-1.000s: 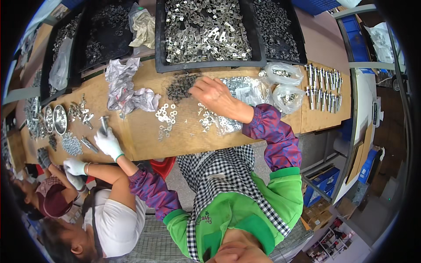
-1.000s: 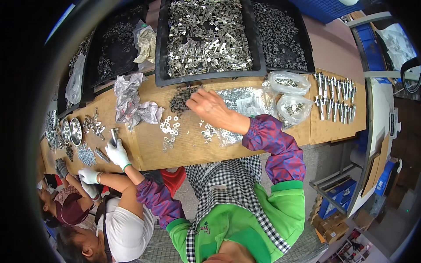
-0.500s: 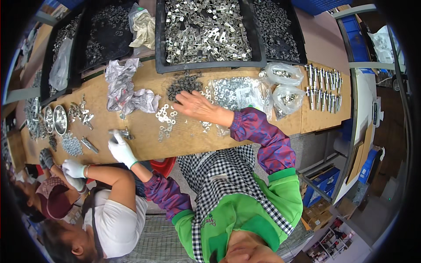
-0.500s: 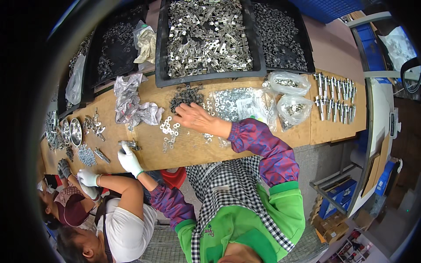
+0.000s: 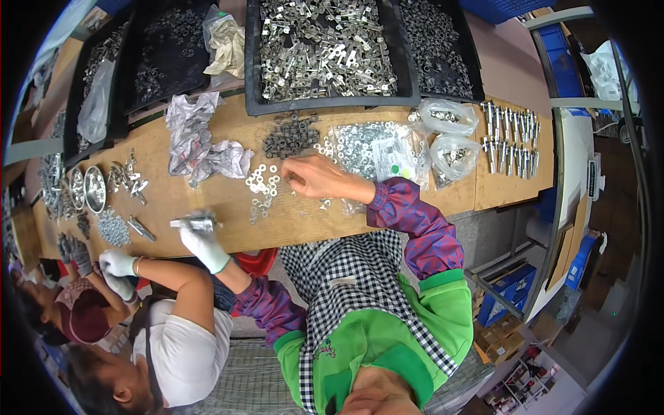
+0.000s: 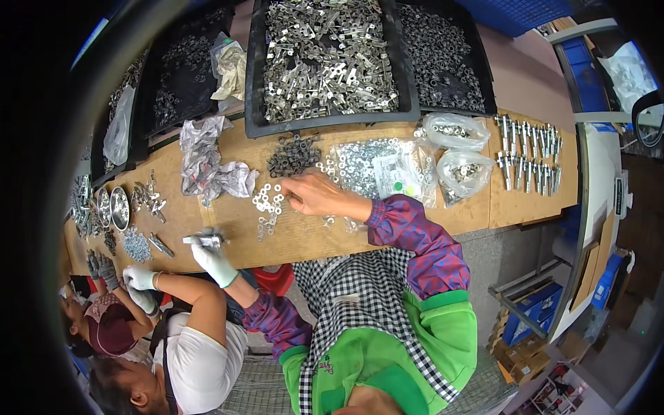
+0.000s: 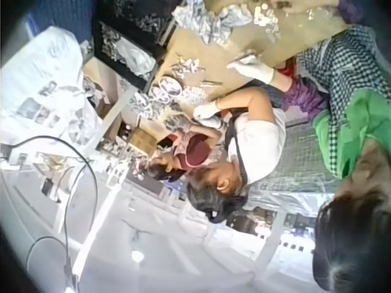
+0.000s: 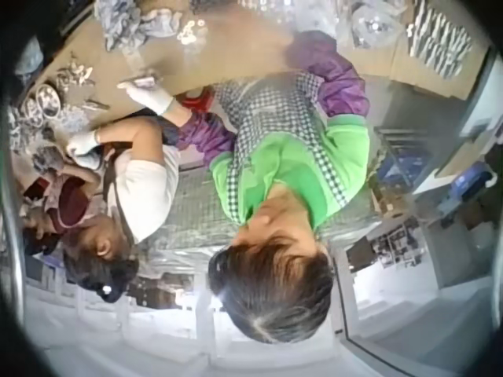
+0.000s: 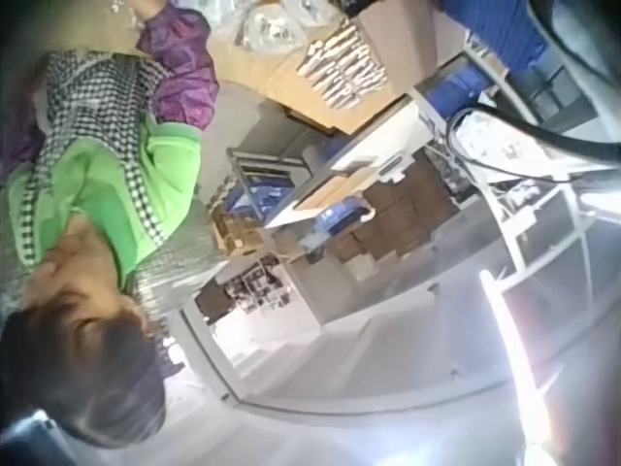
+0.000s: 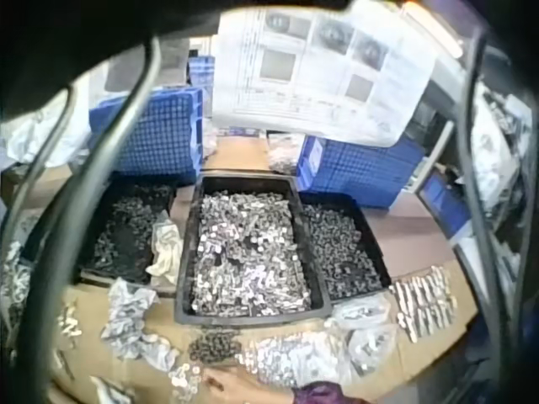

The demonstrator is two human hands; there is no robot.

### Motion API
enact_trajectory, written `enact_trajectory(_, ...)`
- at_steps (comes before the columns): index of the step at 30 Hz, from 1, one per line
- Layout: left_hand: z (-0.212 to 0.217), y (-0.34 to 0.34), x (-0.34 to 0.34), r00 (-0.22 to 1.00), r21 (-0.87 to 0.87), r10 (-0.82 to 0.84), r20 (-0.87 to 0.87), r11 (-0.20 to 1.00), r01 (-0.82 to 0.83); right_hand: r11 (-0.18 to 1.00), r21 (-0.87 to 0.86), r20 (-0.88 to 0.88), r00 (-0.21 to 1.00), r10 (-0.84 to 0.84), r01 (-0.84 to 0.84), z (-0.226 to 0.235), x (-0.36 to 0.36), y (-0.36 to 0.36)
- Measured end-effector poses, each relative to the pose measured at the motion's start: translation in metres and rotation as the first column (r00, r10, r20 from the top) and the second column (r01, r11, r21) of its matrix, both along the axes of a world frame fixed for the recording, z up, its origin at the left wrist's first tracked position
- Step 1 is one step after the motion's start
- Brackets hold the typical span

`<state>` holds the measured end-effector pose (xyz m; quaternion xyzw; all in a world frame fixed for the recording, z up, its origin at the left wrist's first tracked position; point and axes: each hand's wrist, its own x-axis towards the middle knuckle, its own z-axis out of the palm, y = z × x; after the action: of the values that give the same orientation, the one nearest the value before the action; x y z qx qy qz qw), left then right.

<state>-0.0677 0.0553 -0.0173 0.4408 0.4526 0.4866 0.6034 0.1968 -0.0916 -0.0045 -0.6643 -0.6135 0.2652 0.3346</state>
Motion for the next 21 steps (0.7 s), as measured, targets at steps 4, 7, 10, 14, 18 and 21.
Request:
enact_trajectory(4,0.042,-0.035,0.050,0.985,-0.277,0.081,0.150,0.960,-0.036,0.992,-0.124,-0.287,0.958,-0.015,-0.021,-0.005,-0.008,-0.011)
enact_trajectory(7,0.045,-0.051,0.070,0.960,-0.345,-0.094,0.264,0.920,0.185,1.000,-0.025,-0.325,0.945,-0.024,0.017,0.011,-0.019,-0.015)
enact_trajectory(10,0.035,-0.066,0.080,0.892,-0.390,-0.177,0.415,0.851,0.351,0.998,0.049,-0.334,0.942,-0.013,0.031,0.016,-0.022,-0.018)
enact_trajectory(14,0.019,-0.075,0.084,0.779,-0.406,-0.171,0.603,0.775,0.484,0.999,-0.023,-0.528,0.849,-0.036,0.028,0.019,-0.022,-0.017)
enact_trajectory(18,0.034,-0.084,0.099,0.827,-0.605,0.111,0.552,0.736,0.304,0.993,-0.116,-0.852,0.516,-0.092,-0.014,0.008,-0.028,-0.021)
enact_trajectory(21,0.034,-0.085,0.093,0.833,-0.580,0.023,0.553,0.729,0.365,1.000,-0.003,-0.778,0.629,-0.012,0.015,0.012,-0.024,-0.023)
